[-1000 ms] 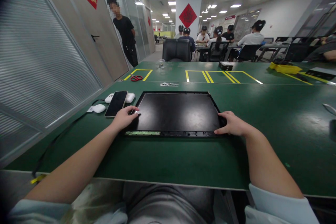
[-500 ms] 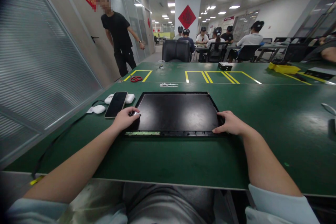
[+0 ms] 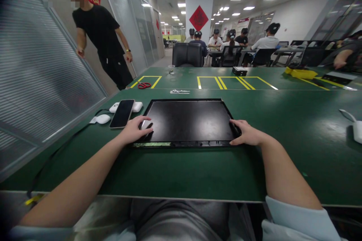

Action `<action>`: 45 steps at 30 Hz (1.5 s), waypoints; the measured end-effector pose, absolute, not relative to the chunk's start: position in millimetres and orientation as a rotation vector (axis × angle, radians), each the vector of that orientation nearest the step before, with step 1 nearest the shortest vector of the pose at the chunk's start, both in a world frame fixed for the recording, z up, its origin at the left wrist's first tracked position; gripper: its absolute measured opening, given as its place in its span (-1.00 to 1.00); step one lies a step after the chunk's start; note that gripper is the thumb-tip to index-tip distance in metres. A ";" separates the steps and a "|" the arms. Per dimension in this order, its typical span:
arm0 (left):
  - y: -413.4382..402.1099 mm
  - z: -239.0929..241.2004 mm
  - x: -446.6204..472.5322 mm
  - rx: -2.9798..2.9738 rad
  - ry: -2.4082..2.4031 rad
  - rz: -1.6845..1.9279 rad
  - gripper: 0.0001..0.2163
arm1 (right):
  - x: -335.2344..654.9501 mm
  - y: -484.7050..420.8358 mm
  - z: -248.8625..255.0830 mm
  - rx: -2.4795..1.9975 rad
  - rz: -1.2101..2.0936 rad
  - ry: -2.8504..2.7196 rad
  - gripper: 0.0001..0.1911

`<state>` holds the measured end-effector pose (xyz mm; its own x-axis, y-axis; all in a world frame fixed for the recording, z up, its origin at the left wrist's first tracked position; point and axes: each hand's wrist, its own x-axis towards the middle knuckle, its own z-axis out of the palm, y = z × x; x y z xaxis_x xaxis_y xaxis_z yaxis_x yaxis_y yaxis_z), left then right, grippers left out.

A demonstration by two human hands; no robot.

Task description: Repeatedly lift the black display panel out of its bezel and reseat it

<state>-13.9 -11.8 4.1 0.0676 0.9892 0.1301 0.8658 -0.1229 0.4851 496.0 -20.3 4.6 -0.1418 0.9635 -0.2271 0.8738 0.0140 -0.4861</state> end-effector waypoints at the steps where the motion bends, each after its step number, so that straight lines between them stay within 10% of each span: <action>1: -11.4 2.2 -14.1 2.093 1.878 0.606 -0.54 | 495.8 -20.6 4.9 -1.935 0.812 -2.099 0.34; 45: -21.5 24.7 -30.2 2.325 1.409 0.469 -0.27 | 482.9 -18.2 6.4 -2.026 0.771 -1.770 -0.04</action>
